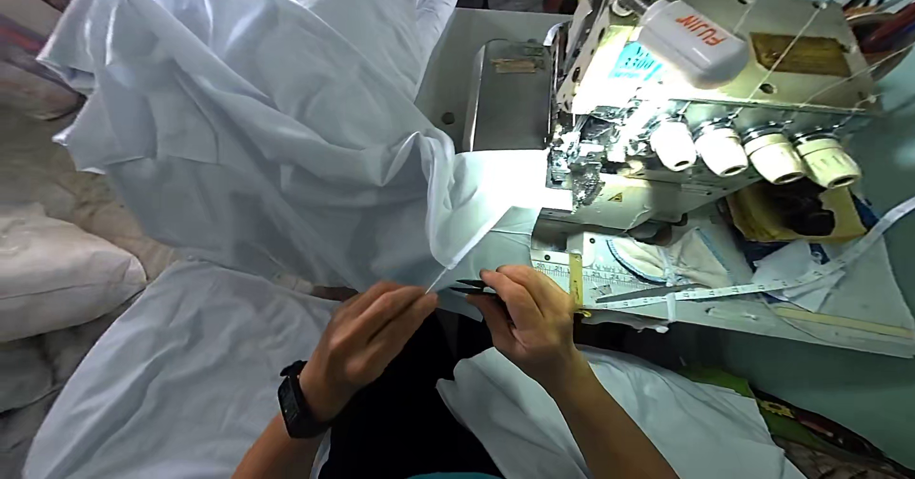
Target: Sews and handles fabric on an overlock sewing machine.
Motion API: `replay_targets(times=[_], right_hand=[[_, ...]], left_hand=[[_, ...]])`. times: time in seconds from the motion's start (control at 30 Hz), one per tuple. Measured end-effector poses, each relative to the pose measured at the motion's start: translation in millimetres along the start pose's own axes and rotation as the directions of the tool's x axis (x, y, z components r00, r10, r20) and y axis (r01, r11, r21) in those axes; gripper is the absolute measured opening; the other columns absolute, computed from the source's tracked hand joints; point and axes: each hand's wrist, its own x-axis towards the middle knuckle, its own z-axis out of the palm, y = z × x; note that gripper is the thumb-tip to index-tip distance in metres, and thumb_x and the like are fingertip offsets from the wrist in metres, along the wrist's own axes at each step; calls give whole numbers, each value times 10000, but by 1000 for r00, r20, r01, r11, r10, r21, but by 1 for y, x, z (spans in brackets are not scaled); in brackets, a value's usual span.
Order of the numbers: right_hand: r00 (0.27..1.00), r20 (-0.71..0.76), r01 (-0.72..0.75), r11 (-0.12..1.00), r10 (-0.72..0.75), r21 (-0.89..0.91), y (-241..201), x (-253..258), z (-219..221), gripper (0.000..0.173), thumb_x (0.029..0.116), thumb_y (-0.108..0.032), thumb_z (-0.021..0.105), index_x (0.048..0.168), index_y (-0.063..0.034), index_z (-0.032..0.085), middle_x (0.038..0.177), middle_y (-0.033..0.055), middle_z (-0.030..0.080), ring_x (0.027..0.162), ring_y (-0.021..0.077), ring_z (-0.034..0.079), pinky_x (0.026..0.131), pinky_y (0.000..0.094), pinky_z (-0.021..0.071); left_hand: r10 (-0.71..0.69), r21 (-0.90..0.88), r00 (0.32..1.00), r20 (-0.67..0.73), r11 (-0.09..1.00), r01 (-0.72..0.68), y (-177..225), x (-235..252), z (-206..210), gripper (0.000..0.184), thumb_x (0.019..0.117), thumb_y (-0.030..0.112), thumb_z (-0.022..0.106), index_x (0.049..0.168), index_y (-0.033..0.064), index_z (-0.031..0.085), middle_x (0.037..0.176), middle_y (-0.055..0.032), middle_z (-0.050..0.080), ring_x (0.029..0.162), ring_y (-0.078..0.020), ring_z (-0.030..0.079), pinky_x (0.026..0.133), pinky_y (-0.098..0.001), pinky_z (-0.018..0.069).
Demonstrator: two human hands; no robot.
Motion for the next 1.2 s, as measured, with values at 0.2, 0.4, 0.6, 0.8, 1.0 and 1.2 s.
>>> replay_targets(times=[0.2, 0.4, 0.6, 0.8, 1.0, 1.2], right_hand=[[1000, -24, -5, 999, 6, 36, -13, 9, 14, 219, 1005, -151, 629, 931, 32, 723, 801, 135, 698, 699, 161, 648, 641, 221, 509], [881, 84, -472, 855, 466, 215, 24, 2, -26, 298, 891, -233, 746, 1002, 42, 727, 843, 43, 668, 696, -15, 550, 630, 121, 458], [611, 348, -791, 535, 711, 298, 54, -16, -29, 304, 832, -55, 715, 1116, 49, 687, 891, 24, 725, 737, 0, 641, 677, 172, 533], [541, 42, -717, 434, 840, 545, 61, 2, -23, 236, 801, 2, 720, 1024, 8, 644, 772, -54, 633, 539, -58, 469, 514, 107, 412], [752, -395, -447, 849, 527, 282, 60, -15, -11, 127, 898, -42, 663, 939, 77, 646, 900, 55, 644, 668, -59, 498, 586, 77, 418], [796, -395, -363, 884, 459, 295, 66, -12, -10, 146, 947, -106, 640, 913, 32, 673, 919, 30, 673, 787, -46, 587, 697, 88, 487]], left_hand=[[-130, -87, 990, 45, 987, 134, 20, -6, 5, 110, 1018, 71, 605, 1012, 5, 693, 965, -127, 696, 938, -161, 674, 873, -206, 537], [-303, 39, 765, 568, 938, 343, 52, 4, 35, 299, 941, 200, 684, 1188, 40, 736, 1306, -213, 672, 1157, -404, 677, 944, -556, 551], [-328, 180, 918, 224, 939, 292, 14, 75, 87, 464, 1060, 345, 469, 1331, -5, 609, 1502, -261, 499, 1444, -418, 433, 1123, -699, 280], [-343, 50, 844, 411, 933, 355, -65, 159, 95, 457, 1017, 190, 601, 1386, -71, 527, 1423, -269, 558, 1353, -436, 516, 1125, -661, 340], [-202, 96, 973, 107, 977, 193, -88, 168, 101, 188, 950, 53, 596, 1094, -37, 676, 1141, -219, 705, 1158, -403, 649, 1116, -648, 336], [6, -102, 983, 182, 995, 13, -31, 123, 100, 266, 904, 260, 730, 1043, 36, 761, 1224, -153, 701, 1266, -329, 604, 1135, -638, 335]])
